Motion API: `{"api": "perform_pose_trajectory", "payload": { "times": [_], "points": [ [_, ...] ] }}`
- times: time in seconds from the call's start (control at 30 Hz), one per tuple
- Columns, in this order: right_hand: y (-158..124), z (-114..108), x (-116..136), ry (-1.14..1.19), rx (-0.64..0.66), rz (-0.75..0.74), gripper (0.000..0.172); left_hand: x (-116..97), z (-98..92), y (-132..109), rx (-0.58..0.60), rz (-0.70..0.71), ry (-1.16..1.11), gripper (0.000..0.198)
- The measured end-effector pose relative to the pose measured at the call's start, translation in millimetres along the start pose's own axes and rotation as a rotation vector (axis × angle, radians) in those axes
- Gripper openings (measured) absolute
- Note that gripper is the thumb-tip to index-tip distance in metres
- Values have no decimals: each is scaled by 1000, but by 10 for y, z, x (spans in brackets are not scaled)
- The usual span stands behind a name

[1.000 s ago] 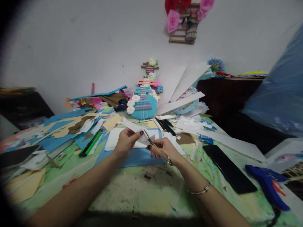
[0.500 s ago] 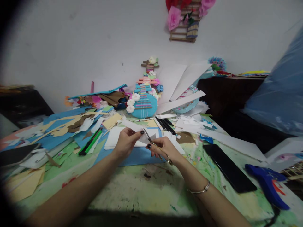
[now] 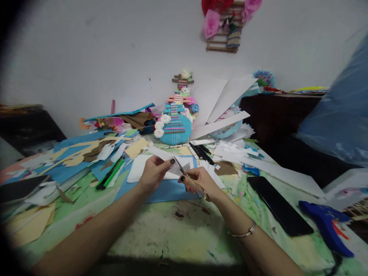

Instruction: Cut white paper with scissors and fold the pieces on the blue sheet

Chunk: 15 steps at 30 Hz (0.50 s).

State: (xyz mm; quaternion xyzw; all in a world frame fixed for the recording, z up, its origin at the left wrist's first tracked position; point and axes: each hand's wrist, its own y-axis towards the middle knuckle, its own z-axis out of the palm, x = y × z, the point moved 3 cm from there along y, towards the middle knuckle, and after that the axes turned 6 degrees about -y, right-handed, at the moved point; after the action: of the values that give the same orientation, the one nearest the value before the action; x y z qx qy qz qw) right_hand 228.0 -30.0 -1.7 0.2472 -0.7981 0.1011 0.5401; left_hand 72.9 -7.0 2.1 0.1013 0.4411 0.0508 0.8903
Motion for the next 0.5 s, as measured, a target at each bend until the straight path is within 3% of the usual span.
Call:
{"api": "perform_pose_trajectory", "payload": {
  "times": [0.5],
  "points": [
    [14,14,-17,9,-24,42,65,-19,9,-4,0,-17,-53,28]
  ]
}}
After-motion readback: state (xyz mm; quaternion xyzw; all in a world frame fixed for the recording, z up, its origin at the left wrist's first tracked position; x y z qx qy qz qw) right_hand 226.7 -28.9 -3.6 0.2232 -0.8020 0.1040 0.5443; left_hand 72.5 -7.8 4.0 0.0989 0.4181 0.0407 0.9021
